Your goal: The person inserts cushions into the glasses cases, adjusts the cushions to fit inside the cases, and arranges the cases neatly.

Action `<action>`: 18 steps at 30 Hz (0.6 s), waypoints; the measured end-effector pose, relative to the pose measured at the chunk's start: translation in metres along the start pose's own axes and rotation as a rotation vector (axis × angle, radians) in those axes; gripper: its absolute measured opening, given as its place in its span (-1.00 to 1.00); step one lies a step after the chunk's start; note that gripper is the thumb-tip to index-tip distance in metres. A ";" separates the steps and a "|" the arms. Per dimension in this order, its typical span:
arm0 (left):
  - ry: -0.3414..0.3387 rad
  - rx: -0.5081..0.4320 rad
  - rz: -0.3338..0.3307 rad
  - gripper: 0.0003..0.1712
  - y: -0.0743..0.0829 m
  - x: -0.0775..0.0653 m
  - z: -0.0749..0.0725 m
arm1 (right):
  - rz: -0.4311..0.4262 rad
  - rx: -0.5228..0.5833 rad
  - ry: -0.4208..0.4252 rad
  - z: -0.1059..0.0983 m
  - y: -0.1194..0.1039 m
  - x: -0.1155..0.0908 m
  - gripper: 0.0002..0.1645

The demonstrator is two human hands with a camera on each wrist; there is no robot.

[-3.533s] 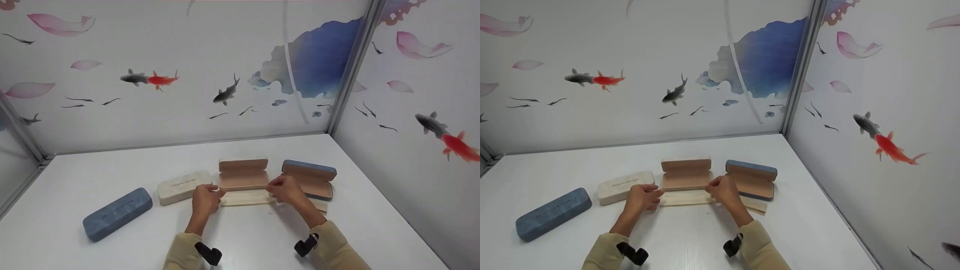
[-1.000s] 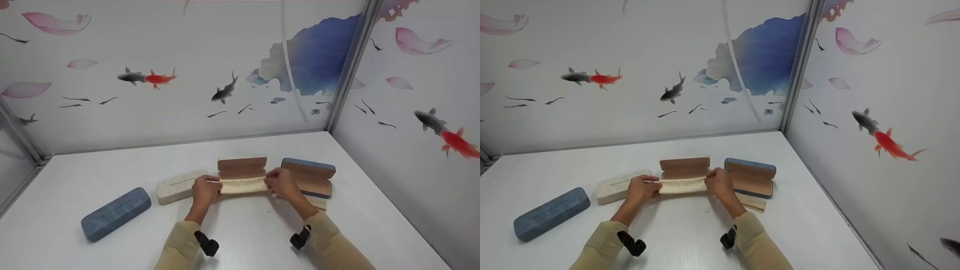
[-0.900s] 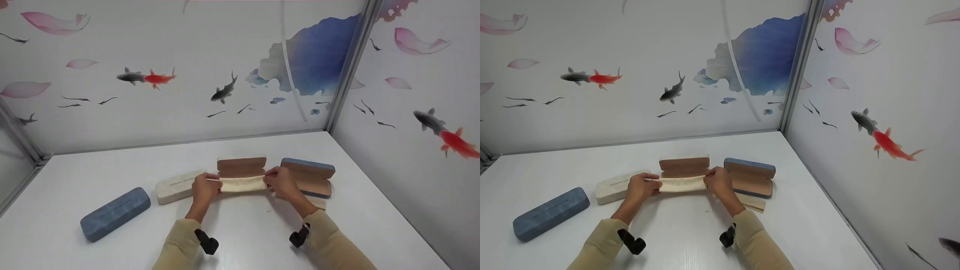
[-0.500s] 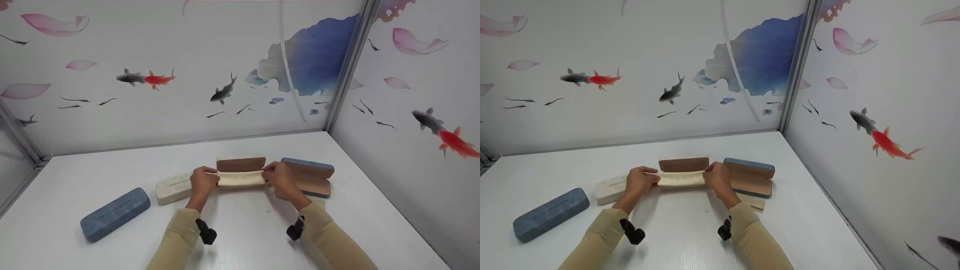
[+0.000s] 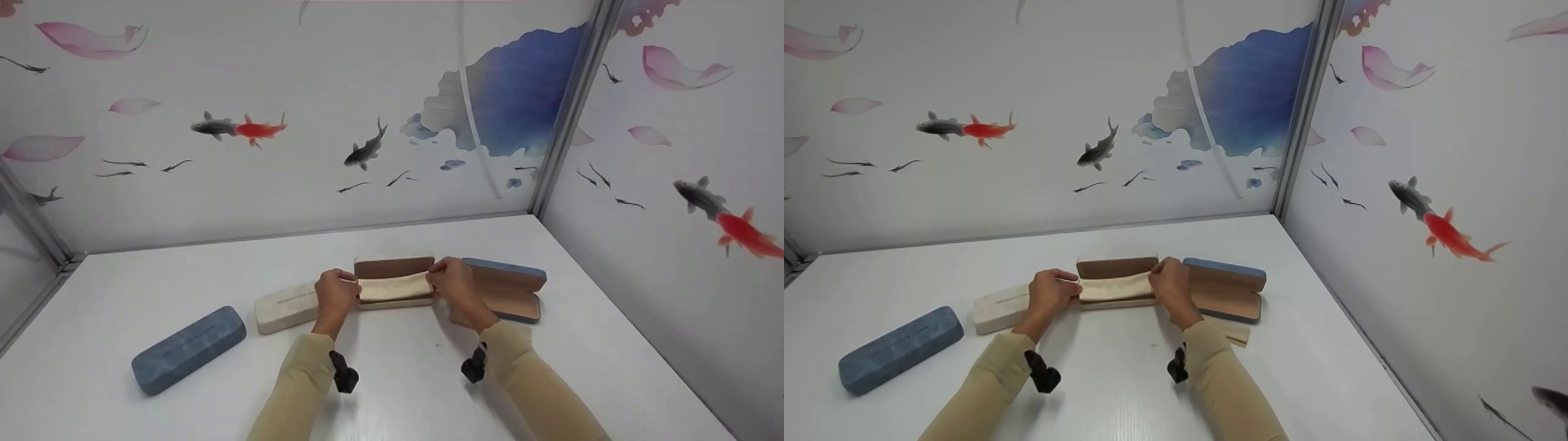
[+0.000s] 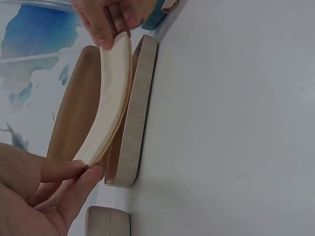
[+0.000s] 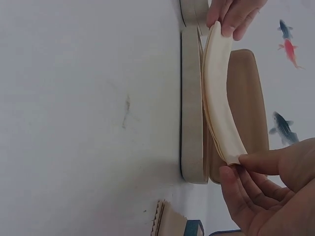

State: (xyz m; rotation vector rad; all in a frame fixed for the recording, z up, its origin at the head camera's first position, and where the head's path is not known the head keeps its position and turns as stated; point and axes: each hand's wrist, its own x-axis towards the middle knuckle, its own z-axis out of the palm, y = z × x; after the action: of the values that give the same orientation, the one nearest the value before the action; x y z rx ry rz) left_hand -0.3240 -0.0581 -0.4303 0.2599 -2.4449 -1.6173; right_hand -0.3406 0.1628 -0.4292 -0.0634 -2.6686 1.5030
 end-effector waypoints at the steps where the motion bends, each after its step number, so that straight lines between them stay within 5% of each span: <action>1: -0.003 -0.010 0.002 -0.83 0.000 0.000 0.001 | 0.001 -0.006 0.005 0.000 0.000 0.001 -0.86; 9: 0.019 -0.041 -0.002 -0.85 -0.001 0.002 0.005 | 0.001 -0.026 0.022 0.006 0.004 0.003 -0.87; 18: 0.066 0.033 0.010 -0.86 -0.006 0.003 0.011 | 0.026 -0.031 0.032 0.010 0.007 0.004 -0.88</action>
State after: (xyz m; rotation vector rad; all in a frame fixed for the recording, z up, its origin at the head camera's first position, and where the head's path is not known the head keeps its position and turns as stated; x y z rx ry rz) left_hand -0.3299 -0.0518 -0.4398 0.3010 -2.4216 -1.5396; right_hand -0.3458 0.1580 -0.4404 -0.1233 -2.6762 1.4558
